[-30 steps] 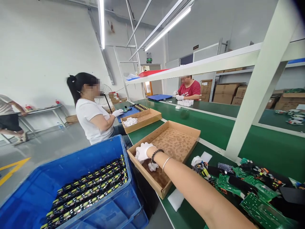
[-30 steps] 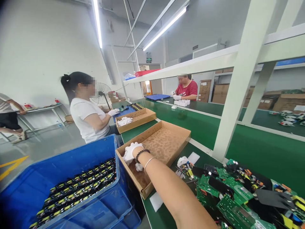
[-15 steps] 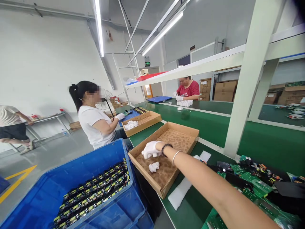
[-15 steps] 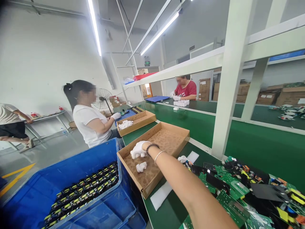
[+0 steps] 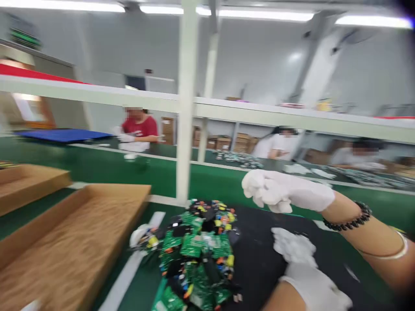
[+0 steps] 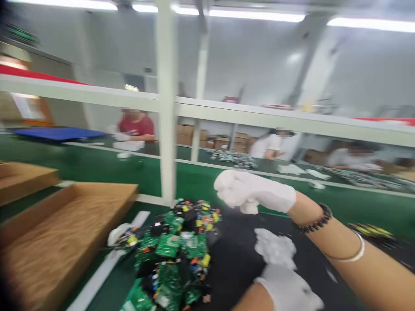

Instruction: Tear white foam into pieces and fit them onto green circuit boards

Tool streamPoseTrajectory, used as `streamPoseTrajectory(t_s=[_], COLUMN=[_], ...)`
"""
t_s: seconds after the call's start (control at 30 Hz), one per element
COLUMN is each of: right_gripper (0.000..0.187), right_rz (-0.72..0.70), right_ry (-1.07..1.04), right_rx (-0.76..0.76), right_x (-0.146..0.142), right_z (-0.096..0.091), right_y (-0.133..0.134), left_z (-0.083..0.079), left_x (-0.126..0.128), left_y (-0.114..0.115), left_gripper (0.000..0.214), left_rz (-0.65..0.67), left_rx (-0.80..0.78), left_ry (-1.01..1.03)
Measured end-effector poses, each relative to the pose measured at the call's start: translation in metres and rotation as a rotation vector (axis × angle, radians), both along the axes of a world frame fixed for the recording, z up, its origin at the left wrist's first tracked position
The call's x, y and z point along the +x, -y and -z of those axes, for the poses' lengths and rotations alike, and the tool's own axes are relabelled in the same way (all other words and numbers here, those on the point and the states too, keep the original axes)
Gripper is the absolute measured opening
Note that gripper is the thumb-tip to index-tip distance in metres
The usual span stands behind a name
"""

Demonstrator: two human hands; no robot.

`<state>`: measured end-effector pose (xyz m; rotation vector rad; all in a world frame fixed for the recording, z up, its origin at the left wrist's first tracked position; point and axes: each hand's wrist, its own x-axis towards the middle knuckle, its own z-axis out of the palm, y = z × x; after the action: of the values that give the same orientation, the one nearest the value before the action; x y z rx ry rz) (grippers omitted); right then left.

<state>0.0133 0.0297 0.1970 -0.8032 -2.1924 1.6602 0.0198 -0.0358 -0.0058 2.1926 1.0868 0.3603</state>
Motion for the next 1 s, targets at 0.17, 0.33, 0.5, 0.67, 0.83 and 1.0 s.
streamPoseTrajectory(t_s=[0.17, 0.33, 0.5, 0.67, 0.83, 1.0], right_gripper=[0.042, 0.044, 0.034, 0.024, 0.026, 0.023], right_rz=[0.745, 1.082, 1.133, 1.091, 1.024, 1.023], right_ry=[-0.027, 0.128, 0.325, 0.479, 0.466, 0.313], right_rx=[0.210, 0.209, 0.122, 0.092, 0.099, 0.137], right_x=[0.161, 0.200, 0.201, 0.231, 0.252, 0.250], right_z=[0.040, 0.101, 0.156, 0.189, 0.203, 0.205], right_y=[0.024, 0.003, -0.025, -0.035, -0.041, -0.038], left_z=[0.007, 0.009, 0.001, -0.001, 0.004, 0.009], left_x=[0.036, 0.037, 0.038, 0.029, 0.015, 0.013], left_y=[-0.032, -0.032, -0.031, -0.048, -0.067, -0.079], left_gripper=[0.033, 0.040, 0.046, 0.036, 0.033, 0.037], left_rz=[0.056, -0.008, -0.068, -0.220, -0.474, -0.659], left_rx=[0.047, 0.009, -0.016, 0.025, 0.034, 0.006], left_ry=[-0.039, -0.014, 0.031, 0.056, 0.080, 0.248])
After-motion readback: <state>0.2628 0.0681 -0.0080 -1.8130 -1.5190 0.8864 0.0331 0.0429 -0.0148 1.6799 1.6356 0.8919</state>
